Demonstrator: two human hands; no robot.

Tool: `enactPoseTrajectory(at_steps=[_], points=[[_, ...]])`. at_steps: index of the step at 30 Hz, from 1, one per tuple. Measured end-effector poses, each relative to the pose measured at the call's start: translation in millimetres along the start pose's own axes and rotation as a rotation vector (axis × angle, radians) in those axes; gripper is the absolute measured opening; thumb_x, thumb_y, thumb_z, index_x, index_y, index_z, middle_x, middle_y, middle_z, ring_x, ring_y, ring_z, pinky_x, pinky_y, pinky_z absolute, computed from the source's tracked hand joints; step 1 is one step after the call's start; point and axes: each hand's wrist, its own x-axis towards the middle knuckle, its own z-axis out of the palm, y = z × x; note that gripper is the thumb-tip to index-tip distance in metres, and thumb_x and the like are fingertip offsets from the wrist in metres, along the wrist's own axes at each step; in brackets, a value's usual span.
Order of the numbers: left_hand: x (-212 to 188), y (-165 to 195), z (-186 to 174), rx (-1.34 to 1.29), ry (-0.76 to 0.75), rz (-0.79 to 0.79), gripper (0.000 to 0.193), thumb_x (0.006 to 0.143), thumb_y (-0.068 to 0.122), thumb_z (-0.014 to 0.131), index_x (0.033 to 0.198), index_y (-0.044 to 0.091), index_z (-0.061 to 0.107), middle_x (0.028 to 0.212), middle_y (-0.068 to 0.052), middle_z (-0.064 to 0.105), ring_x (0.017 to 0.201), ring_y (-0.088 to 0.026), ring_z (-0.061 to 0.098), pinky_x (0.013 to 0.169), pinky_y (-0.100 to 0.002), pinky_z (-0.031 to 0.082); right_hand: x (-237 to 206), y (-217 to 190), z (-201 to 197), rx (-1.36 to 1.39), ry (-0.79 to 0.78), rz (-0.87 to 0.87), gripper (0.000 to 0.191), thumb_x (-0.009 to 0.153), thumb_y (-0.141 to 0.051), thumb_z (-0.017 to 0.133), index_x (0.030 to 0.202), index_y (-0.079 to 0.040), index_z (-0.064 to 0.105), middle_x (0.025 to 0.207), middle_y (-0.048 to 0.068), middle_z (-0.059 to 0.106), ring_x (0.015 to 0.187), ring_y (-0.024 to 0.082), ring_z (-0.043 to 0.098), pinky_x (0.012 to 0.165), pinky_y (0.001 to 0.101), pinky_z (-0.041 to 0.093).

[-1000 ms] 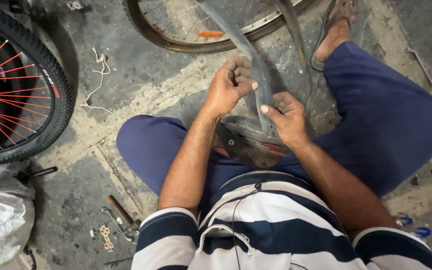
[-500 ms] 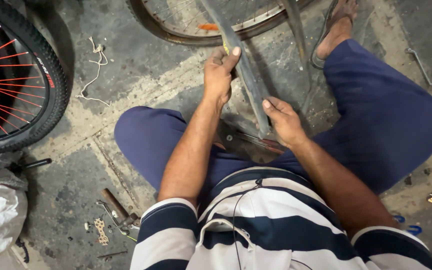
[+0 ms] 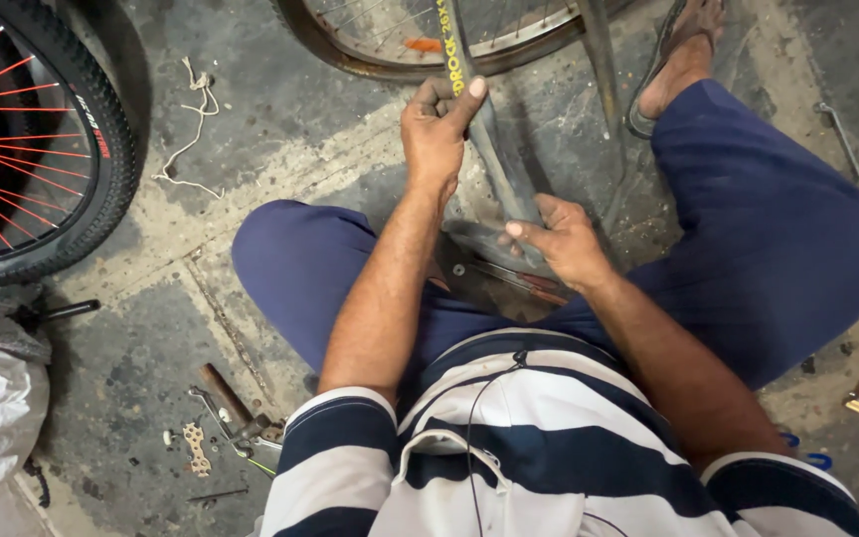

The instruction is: The person sits on the floor of a bicycle repair shop and works on a bicycle wheel. They manipulate the tire and rim by hand, then pull the inner tube out from between the tire and rim, working the tube free around the wheel and handling the removed tube.

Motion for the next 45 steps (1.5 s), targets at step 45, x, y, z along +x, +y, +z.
enactPoseTrajectory(at_steps=[45], points=[[-17.0, 220.1, 23.9, -0.124, -0.195, 0.396, 0.050, 0.088, -0.004, 0.080, 0.124, 0.010, 0.048, 0.095, -0.003, 0.059, 0.069, -0.011, 0.056, 0.057, -0.025, 0.045, 11.3, 25.5, -1.3, -0.730, 0.028, -0.296, 0.051, 0.083, -0.031, 0.077, 0.124, -0.004, 0.064, 0.113, 0.017, 0.072, 0.102, 0.032, 0.070, 0.086, 0.0425, 0.054]])
